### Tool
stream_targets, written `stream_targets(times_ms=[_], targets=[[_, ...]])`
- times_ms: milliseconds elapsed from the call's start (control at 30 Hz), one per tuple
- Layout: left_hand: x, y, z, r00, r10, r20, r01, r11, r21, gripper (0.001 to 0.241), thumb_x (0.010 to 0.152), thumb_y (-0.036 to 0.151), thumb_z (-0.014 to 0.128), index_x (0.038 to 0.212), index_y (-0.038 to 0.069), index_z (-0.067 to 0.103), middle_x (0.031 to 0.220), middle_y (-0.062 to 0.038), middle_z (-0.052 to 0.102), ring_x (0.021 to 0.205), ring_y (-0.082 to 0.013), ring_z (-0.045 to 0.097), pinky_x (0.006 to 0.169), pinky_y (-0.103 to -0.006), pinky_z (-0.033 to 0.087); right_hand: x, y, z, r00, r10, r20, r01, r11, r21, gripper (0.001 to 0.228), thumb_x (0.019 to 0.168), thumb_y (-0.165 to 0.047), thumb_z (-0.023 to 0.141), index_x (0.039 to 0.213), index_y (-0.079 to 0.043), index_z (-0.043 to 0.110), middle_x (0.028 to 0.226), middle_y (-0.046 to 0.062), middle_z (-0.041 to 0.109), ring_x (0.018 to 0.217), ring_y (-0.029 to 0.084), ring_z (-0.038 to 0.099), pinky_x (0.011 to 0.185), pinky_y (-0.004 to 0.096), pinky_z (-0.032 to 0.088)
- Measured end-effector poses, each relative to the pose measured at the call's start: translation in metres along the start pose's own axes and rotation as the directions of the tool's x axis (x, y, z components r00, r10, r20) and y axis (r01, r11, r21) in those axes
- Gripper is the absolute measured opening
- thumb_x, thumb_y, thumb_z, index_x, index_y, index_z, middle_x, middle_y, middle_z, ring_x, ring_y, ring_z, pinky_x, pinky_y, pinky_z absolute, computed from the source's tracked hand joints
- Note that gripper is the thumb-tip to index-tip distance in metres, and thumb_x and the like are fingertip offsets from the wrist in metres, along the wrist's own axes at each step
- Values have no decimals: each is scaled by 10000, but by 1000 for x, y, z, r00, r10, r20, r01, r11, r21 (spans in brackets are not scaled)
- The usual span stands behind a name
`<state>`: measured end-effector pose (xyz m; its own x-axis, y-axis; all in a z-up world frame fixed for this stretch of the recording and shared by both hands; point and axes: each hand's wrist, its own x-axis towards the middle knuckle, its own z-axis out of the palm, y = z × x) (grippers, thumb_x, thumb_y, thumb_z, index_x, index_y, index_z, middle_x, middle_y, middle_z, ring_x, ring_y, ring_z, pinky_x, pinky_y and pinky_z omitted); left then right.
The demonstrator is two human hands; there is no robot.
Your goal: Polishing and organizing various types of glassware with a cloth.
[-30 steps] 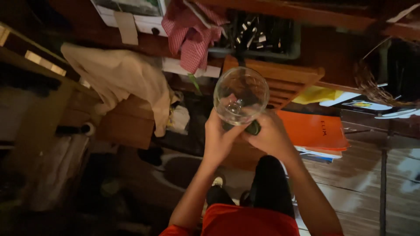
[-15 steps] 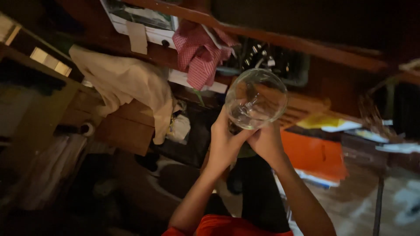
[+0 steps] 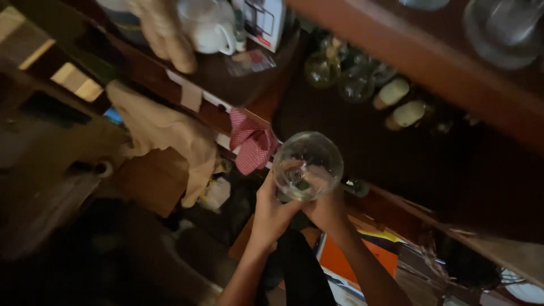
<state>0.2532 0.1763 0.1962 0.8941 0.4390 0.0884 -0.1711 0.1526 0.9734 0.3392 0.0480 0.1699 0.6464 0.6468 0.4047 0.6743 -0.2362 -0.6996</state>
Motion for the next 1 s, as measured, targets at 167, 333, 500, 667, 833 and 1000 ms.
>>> stream_targets(times_ms=[167, 333, 500, 667, 833, 1000], targets=[[8, 74, 18, 998, 24, -56, -17, 992, 124, 561, 815, 74, 838, 1328, 44, 612, 1271, -103, 693, 1178, -178, 663, 1007, -326, 538, 26, -40, -40, 997, -70, -23, 70, 997, -16, 395, 850, -108, 769, 1185, 38, 618, 1175, 202, 648, 1062, 384, 675, 885, 457, 530], [8, 160, 34, 996, 77, -38, -72, 990, 125, 576, 798, 71, 862, 1313, 29, 607, 1311, -124, 675, 1246, -192, 648, 1058, -338, 511, 64, -117, -98, 998, 23, 66, -22, 1000, -20, 266, 848, -114, 824, 1057, -28, 684, 1068, 155, 680, 1008, 344, 698, 836, 428, 539], [3, 221, 42, 998, 25, -52, -18, 991, 132, 643, 761, 74, 877, 1348, 26, 619, 1233, -102, 731, 1137, -161, 703, 985, -323, 577, 92, -196, -145, 997, -2, 71, -2, 998, 65, 607, 809, -119, 809, 1336, -35, 521, 1174, 198, 673, 1114, 328, 692, 901, 417, 543], [1, 265, 40, 997, 69, -39, -67, 997, 33, 885, 710, 101, 894, 1463, 47, 431, 1280, -94, 687, 1203, -180, 676, 1022, -323, 570, 106, -235, -186, 979, 107, 175, -134, 979, 155, 966, 782, -207, 851, 1563, -80, 298, 1171, 151, 706, 1074, 279, 746, 881, 359, 583], [2, 277, 19, 997, 29, 73, -13, 978, -209, 1001, 737, 114, 920, 1547, 77, 333, 1524, -106, 476, 1462, -233, 493, 1173, -374, 481, 110, -255, -190, 966, 164, 201, -187, 977, 102, 960, 828, -254, 873, 1593, -99, 313, 1160, 137, 749, 1084, 262, 770, 885, 362, 584], [15, 294, -3, 944, 324, 58, -315, 837, 447, 1001, 672, 127, 968, 1512, 83, 427, 1396, -179, 547, 1375, -335, 562, 1144, -409, 531, 118, -259, -171, 956, 232, 180, -218, 971, -94, 1044, 769, -304, 910, 1600, -119, 305, 1113, 143, 761, 1008, 282, 767, 872, 374, 585]])
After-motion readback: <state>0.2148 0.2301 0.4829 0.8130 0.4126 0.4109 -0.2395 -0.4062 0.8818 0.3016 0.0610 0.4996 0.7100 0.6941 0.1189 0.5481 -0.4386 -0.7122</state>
